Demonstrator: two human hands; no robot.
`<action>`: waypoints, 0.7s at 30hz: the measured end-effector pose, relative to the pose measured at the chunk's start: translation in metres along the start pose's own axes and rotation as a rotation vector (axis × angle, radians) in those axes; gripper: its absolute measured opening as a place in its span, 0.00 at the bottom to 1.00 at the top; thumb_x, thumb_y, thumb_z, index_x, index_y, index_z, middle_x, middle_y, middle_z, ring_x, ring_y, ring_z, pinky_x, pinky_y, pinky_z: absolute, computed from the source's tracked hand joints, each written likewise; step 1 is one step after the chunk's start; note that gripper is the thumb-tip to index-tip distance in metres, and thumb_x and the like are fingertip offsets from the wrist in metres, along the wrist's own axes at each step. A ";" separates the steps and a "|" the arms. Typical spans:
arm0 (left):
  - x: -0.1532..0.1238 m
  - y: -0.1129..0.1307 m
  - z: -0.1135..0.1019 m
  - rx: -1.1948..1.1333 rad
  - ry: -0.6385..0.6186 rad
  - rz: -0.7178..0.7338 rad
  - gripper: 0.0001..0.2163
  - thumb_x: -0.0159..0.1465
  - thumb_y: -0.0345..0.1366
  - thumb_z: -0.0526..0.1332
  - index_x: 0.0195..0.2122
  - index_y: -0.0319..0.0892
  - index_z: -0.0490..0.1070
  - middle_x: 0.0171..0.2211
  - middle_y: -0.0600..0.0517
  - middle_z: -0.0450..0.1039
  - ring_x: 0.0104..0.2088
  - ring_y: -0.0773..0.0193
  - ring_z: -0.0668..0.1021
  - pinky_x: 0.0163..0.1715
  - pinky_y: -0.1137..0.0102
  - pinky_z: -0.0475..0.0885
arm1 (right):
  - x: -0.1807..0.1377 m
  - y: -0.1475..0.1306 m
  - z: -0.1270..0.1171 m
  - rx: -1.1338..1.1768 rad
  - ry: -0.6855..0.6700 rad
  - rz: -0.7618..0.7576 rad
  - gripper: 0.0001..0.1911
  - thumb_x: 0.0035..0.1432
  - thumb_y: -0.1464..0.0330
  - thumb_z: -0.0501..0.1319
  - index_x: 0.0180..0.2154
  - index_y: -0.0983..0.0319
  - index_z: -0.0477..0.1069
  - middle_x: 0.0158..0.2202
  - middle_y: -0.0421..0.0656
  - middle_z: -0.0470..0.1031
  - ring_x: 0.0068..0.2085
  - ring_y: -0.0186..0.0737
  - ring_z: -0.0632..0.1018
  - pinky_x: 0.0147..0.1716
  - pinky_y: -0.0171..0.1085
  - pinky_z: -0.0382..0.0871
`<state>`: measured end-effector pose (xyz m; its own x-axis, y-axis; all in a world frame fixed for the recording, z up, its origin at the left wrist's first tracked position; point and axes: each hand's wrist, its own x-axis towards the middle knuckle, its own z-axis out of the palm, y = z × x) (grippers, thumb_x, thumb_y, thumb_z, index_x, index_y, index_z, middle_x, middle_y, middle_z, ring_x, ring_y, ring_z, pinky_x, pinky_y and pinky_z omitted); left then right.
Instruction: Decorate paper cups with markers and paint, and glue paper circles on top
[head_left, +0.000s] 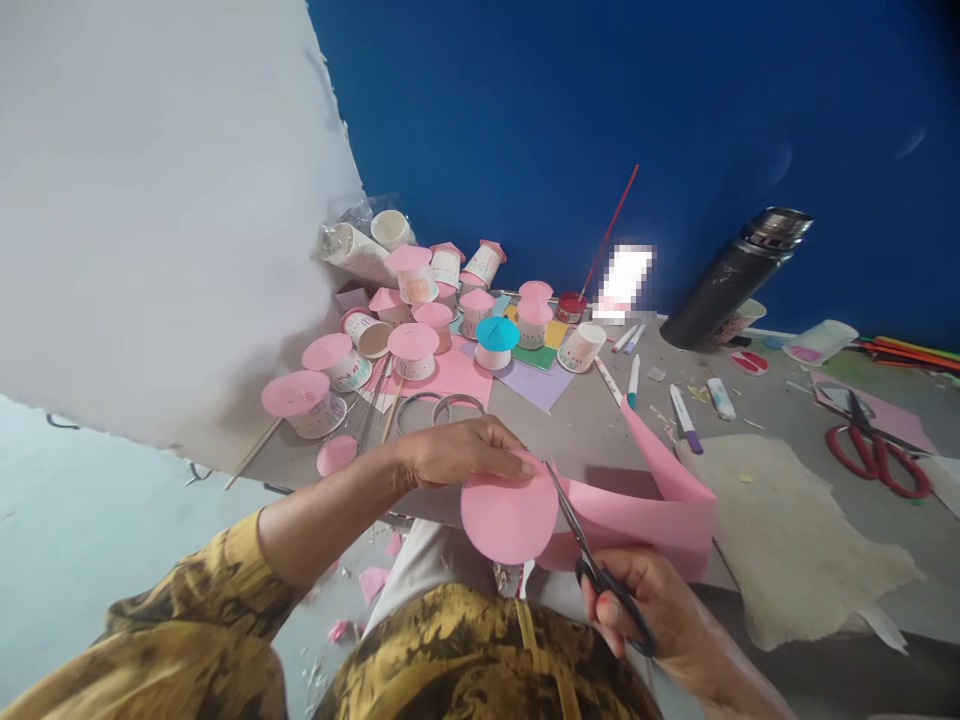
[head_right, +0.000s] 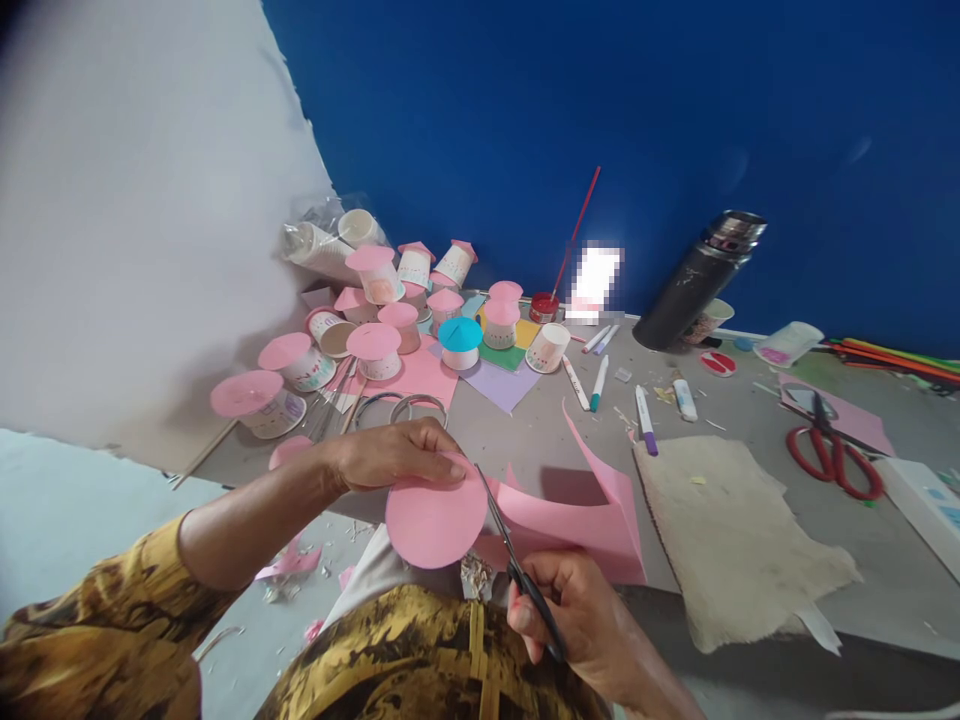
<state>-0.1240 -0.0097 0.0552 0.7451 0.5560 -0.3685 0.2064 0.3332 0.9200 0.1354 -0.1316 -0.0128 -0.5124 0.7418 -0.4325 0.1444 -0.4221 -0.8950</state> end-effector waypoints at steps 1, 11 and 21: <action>0.000 0.000 0.000 0.003 -0.001 -0.004 0.12 0.58 0.45 0.72 0.32 0.41 0.86 0.31 0.50 0.83 0.31 0.64 0.78 0.32 0.71 0.72 | 0.000 0.000 0.000 0.000 0.000 -0.007 0.37 0.46 0.33 0.67 0.28 0.63 0.71 0.17 0.37 0.66 0.21 0.30 0.61 0.24 0.33 0.53; 0.000 0.002 0.000 0.046 0.003 -0.011 0.11 0.58 0.44 0.71 0.30 0.41 0.85 0.26 0.50 0.81 0.31 0.60 0.81 0.31 0.70 0.75 | 0.001 0.002 -0.001 -0.003 -0.004 0.008 0.36 0.45 0.34 0.67 0.28 0.62 0.71 0.18 0.37 0.66 0.21 0.31 0.63 0.24 0.33 0.56; 0.001 0.005 0.001 0.096 -0.043 -0.033 0.10 0.58 0.43 0.70 0.30 0.41 0.86 0.23 0.50 0.80 0.28 0.61 0.80 0.25 0.73 0.72 | 0.003 0.005 -0.003 0.012 -0.009 -0.002 0.32 0.48 0.38 0.68 0.29 0.63 0.73 0.18 0.37 0.67 0.22 0.31 0.63 0.25 0.33 0.56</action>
<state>-0.1215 -0.0084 0.0596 0.7626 0.5123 -0.3949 0.2900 0.2749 0.9167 0.1375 -0.1300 -0.0184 -0.5201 0.7382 -0.4296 0.1334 -0.4266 -0.8945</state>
